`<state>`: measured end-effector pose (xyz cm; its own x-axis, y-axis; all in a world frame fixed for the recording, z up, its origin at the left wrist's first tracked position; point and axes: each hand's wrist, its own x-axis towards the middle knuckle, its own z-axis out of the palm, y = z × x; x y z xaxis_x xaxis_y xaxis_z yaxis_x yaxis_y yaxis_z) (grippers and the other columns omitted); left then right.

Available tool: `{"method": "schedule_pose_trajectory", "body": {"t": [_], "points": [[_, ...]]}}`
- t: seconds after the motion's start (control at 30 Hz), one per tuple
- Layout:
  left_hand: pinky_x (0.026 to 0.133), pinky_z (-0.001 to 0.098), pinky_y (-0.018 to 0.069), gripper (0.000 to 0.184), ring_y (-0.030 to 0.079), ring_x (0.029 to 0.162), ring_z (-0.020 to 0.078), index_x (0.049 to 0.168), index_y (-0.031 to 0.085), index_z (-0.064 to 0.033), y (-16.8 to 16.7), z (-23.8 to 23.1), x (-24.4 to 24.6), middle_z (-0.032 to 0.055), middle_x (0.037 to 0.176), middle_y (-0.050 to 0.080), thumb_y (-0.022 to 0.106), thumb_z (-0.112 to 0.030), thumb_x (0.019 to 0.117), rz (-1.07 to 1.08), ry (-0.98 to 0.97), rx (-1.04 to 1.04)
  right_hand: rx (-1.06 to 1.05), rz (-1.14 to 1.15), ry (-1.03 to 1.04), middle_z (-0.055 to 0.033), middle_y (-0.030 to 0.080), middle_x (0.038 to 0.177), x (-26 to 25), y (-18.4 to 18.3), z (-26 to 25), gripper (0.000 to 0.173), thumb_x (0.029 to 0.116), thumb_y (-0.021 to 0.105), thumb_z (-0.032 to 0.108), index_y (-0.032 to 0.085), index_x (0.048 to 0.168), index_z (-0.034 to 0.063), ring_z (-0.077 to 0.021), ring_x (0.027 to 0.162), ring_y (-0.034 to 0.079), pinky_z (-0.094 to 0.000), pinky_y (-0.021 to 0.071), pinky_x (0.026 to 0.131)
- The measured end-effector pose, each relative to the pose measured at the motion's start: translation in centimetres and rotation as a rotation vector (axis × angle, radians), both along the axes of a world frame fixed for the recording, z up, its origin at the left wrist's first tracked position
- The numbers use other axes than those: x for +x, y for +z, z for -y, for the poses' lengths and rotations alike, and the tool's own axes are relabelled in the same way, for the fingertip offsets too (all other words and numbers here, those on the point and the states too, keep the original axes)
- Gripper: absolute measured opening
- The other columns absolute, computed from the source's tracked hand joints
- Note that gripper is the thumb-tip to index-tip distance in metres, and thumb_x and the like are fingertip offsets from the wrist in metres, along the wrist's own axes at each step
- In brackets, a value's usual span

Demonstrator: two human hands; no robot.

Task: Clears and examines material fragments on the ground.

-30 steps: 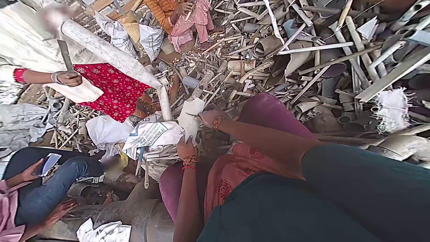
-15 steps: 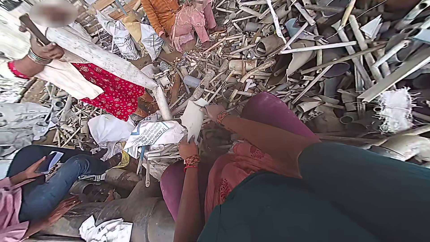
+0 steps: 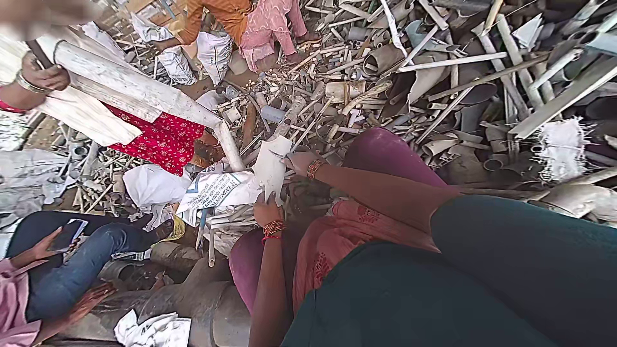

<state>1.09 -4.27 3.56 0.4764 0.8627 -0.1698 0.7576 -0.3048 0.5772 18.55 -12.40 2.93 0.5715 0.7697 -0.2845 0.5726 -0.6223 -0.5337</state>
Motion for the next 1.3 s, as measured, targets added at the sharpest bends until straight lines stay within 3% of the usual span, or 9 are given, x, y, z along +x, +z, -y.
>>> {"method": "schedule_pose_trajectory", "body": {"t": [0.13,0.33,0.57,0.73,0.83,0.97,1.07,1.17,1.3], "points": [[0.103,0.0583,0.0444,0.032,0.065,0.117,0.0375,0.125,0.070,-0.0032,-0.6,-0.5,-0.1,0.0208,0.119,0.071,0.066,-0.024,0.1011,0.098,0.035,-0.013,-0.002,0.029,0.147,-0.0251,0.068,0.119,-2.6,-0.3,-0.2,0.057,0.1132,0.029,0.044,0.060,0.130,-0.0016,-0.0422,0.114,0.066,-0.0607,0.0504,0.094],[0.103,0.0599,0.0450,0.033,0.065,0.117,0.0384,0.127,0.070,-0.0066,-0.1,0.2,0.1,0.0199,0.120,0.071,0.064,-0.027,0.1018,0.004,-0.018,-0.012,0.001,0.021,-0.170,-0.0269,0.068,0.122,2.1,-0.7,-0.1,0.064,0.1121,0.027,0.050,0.060,0.131,-0.0013,-0.0444,0.117,0.066,-0.0639,0.0506,0.094],[0.103,0.0605,0.0442,0.031,0.065,0.116,0.0397,0.124,0.071,-0.0033,-0.3,-0.1,0.0,0.0218,0.117,0.072,0.066,-0.024,0.1010,0.082,0.019,-0.013,-0.019,0.049,0.135,-0.0292,0.064,0.128,-0.7,0.1,-0.2,0.063,0.1130,0.026,0.046,0.056,0.134,-0.0046,-0.0453,0.123,0.062,-0.0626,0.0469,0.100],[0.102,0.0620,0.0443,0.032,0.065,0.116,0.0407,0.124,0.071,-0.0053,-0.4,0.2,0.1,0.0214,0.117,0.072,0.066,-0.027,0.1011,0.034,0.000,-0.019,-0.023,0.013,-0.160,-0.0249,0.068,0.122,2.1,0.0,0.1,0.059,0.1119,0.031,0.048,0.061,0.131,0.0007,-0.0425,0.116,0.066,-0.0617,0.0502,0.095],[0.102,0.0607,0.0445,0.031,0.065,0.115,0.0396,0.123,0.071,-0.0032,-0.5,-0.2,-0.1,0.0222,0.117,0.071,0.066,-0.025,0.1010,0.083,0.003,-0.030,-0.022,-0.013,-0.016,-0.0274,0.065,0.128,0.3,1.0,0.1,0.060,0.1130,0.028,0.045,0.057,0.136,-0.0028,-0.0430,0.123,0.062,-0.0604,0.0476,0.101],[0.103,0.0579,0.0451,0.029,0.066,0.114,0.0373,0.122,0.071,-0.0010,-0.7,-0.4,-0.3,0.0219,0.115,0.072,0.066,-0.021,0.1006,0.160,0.031,-0.041,-0.018,0.060,0.184,-0.0292,0.065,0.124,-1.9,0.5,-0.3,0.062,0.1129,0.027,0.046,0.056,0.132,-0.0055,-0.0457,0.119,0.064,-0.0624,0.0477,0.098],[0.101,0.0570,0.0460,0.028,0.067,0.112,0.0361,0.120,0.072,-0.0015,-0.5,-0.2,-0.2,0.0209,0.113,0.073,0.068,-0.021,0.0997,0.175,0.049,-0.045,-0.018,0.018,-0.106,-0.0258,0.068,0.121,0.5,0.4,-0.2,0.061,0.1126,0.027,0.047,0.061,0.130,-0.0013,-0.0428,0.116,0.066,-0.0609,0.0512,0.095],[0.100,0.0591,0.0461,0.028,0.067,0.111,0.0381,0.120,0.072,-0.0016,-0.2,0.2,-0.2,0.0218,0.113,0.072,0.068,-0.021,0.0994,0.167,0.067,-0.031,-0.026,-0.120,-0.428,-0.0283,0.065,0.129,4.3,0.4,0.6,0.066,0.1130,0.025,0.046,0.063,0.128,-0.0056,-0.0437,0.124,0.062,-0.0633,0.0488,0.098],[0.101,0.0605,0.0457,0.032,0.065,0.115,0.0394,0.125,0.070,-0.0039,0.0,-1.0,-0.2,0.0216,0.118,0.071,0.065,-0.026,0.1019,0.073,0.091,-0.024,0.170,-0.097,-0.424,-0.0279,0.066,0.124,2.3,2.2,-0.1,0.058,0.1132,0.029,0.044,0.052,0.137,-0.0032,-0.0432,0.118,0.066,-0.0598,0.0511,0.097]]}}
